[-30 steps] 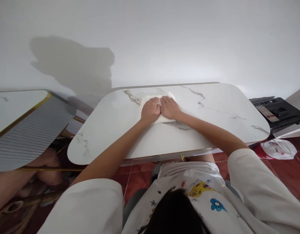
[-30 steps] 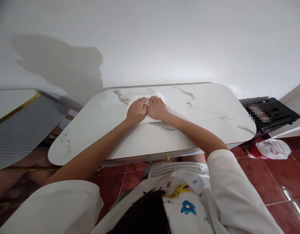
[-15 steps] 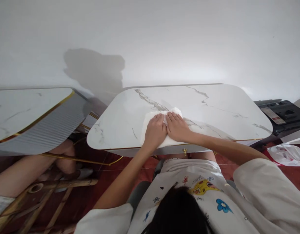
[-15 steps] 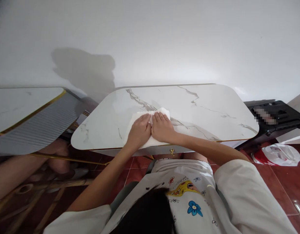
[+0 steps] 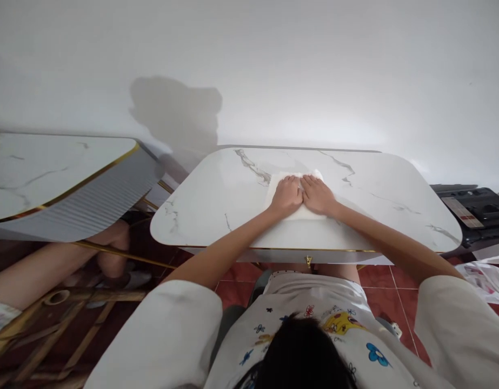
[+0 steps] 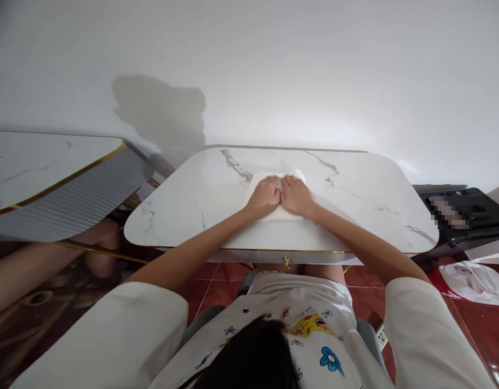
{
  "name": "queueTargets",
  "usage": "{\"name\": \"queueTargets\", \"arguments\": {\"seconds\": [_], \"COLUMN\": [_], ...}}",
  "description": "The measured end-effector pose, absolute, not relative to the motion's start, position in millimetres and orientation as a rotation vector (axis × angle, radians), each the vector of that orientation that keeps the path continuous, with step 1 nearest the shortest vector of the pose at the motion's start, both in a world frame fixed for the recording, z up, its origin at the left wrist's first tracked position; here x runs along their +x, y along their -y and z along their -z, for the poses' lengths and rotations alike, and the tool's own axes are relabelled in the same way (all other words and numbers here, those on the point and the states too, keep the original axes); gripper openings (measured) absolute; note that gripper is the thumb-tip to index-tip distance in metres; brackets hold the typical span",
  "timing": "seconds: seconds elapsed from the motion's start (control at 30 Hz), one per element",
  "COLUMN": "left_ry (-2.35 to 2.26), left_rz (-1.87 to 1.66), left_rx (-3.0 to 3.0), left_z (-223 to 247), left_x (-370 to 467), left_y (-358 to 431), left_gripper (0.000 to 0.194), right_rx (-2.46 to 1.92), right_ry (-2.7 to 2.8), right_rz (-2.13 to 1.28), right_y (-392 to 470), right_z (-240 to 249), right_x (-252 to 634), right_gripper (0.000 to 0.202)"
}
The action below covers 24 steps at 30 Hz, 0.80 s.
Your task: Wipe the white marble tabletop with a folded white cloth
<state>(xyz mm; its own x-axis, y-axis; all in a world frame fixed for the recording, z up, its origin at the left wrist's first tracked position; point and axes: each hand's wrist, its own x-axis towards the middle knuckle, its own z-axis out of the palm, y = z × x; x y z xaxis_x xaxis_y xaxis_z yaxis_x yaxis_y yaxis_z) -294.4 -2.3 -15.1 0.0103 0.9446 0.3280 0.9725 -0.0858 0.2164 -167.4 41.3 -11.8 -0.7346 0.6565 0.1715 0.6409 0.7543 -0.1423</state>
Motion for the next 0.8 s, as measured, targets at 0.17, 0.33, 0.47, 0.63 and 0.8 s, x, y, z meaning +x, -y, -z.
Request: {"name": "queueTargets", "arguments": {"seconds": [0.17, 0.33, 0.47, 0.63, 0.8], "left_ry": [2.110, 2.140, 2.162, 2.201, 2.219], "left_rz": [0.667, 0.794, 0.863, 0.854, 0.780], "left_rx": [-2.132, -2.110, -2.083, -2.049, -2.048], "left_z": [12, 13, 14, 14, 13], "left_x": [-314, -335, -350, -363, -370], "left_y": [-62, -111, -141, -167, -180], "left_gripper": [0.032, 0.030, 0.030, 0.030, 0.032], "right_rx": [-1.080, -1.134, -1.136, -1.139, -1.226], "right_ry": [2.710, 2.664, 2.649, 2.621, 2.592], "right_rz": [-0.127, -0.147, -0.139, -0.103, -0.104], "right_y": [-107, -157, -187, -212, -223], "right_z": [13, 14, 14, 14, 12], "right_x": [-192, -215, -231, -247, -256], "right_gripper": [0.055, 0.054, 0.053, 0.044, 0.037]}}
